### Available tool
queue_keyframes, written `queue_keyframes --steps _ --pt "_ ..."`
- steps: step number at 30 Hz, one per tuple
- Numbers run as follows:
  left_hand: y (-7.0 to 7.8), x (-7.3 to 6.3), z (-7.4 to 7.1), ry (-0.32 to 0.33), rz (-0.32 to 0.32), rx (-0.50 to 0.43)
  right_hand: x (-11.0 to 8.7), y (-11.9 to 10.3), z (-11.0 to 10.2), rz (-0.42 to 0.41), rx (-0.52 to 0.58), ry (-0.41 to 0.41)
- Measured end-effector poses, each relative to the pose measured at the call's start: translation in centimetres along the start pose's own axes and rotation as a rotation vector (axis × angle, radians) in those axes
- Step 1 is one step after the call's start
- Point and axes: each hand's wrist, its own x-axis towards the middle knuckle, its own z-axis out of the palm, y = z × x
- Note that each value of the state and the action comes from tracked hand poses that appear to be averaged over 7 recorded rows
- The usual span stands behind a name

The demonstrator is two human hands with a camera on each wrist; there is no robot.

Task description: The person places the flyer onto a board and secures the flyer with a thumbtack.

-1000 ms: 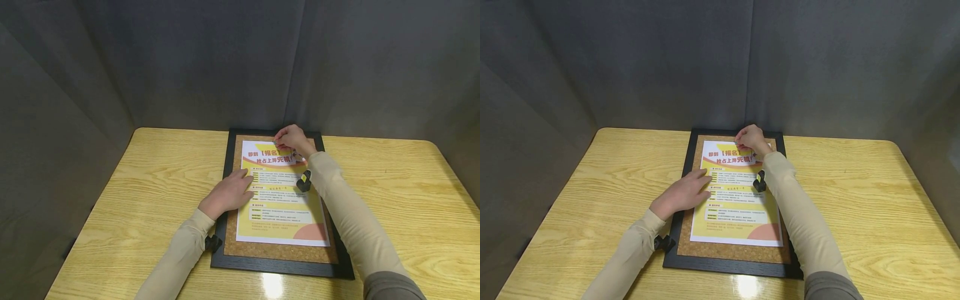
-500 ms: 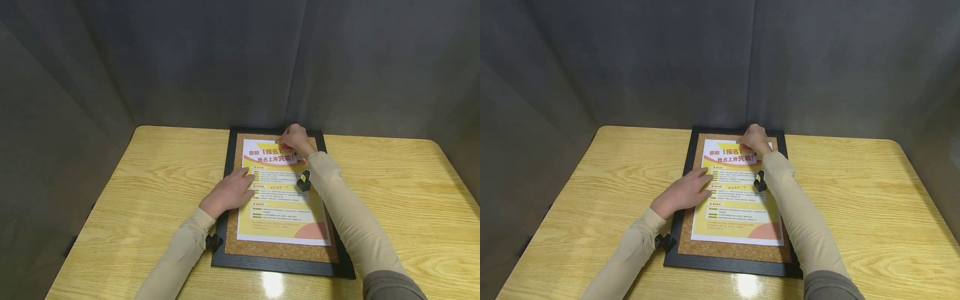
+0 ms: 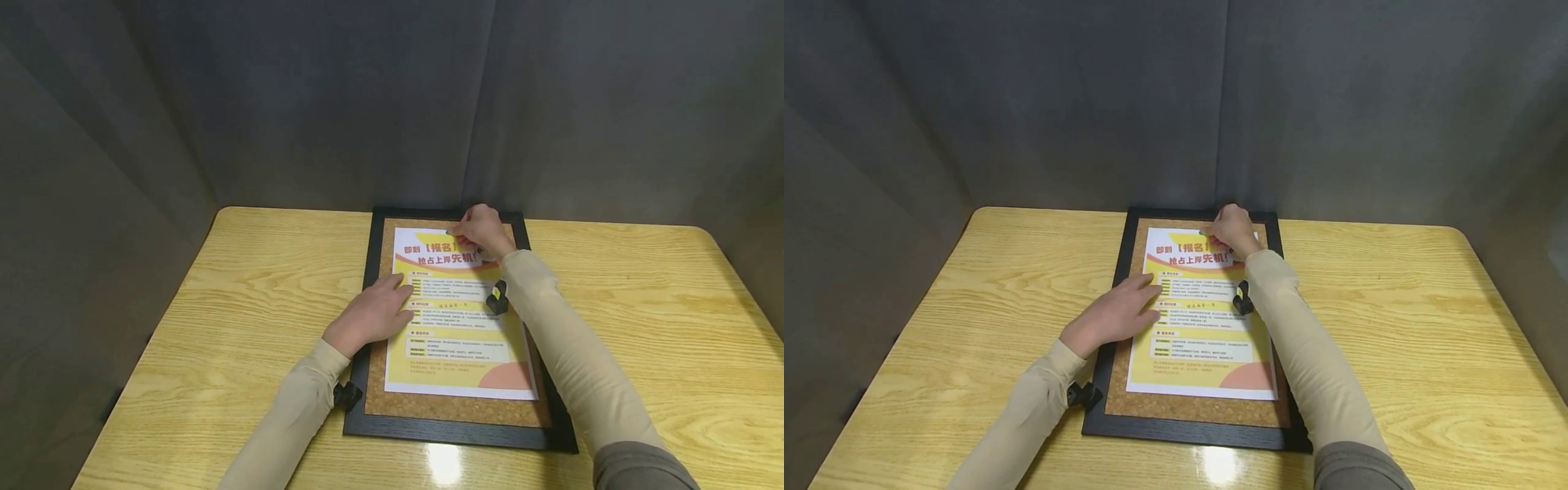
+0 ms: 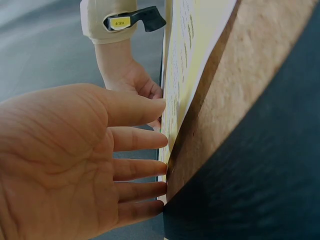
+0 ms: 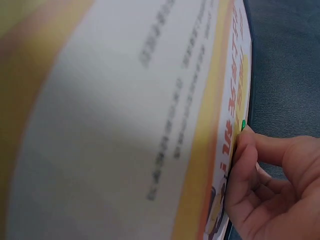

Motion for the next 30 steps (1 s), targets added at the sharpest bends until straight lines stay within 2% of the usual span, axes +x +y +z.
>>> queue_keyframes --steps 7,12,16,21,25,30 --pt "0.1 0.1 0.1 0.016 0.013 -0.023 -0.6 0.5 -0.3 -0.038 -0.012 -0.017" --pt "0.1 0.2 0.2 0.023 0.007 -0.049 -1.7 1.4 -0.8 -0.138 -0.055 -0.052" --pt "-0.1 0.3 0.1 0.06 -0.006 -0.07 -3.1 1.7 -1.4 -0.228 -0.164 -0.063" --pt "-0.8 0.3 -0.3 0.191 -0.015 -0.046 -5.6 1.8 -2.4 -0.343 -0.265 -0.01" --pt "-1.6 0.4 -0.5 0.318 -0.047 -0.027 -7.7 1.9 -3.4 -0.41 -0.256 0.052" --pt "-2.5 0.5 -0.7 0.401 -0.088 -0.057 -9.9 3.0 -4.1 -0.469 -0.259 0.129"
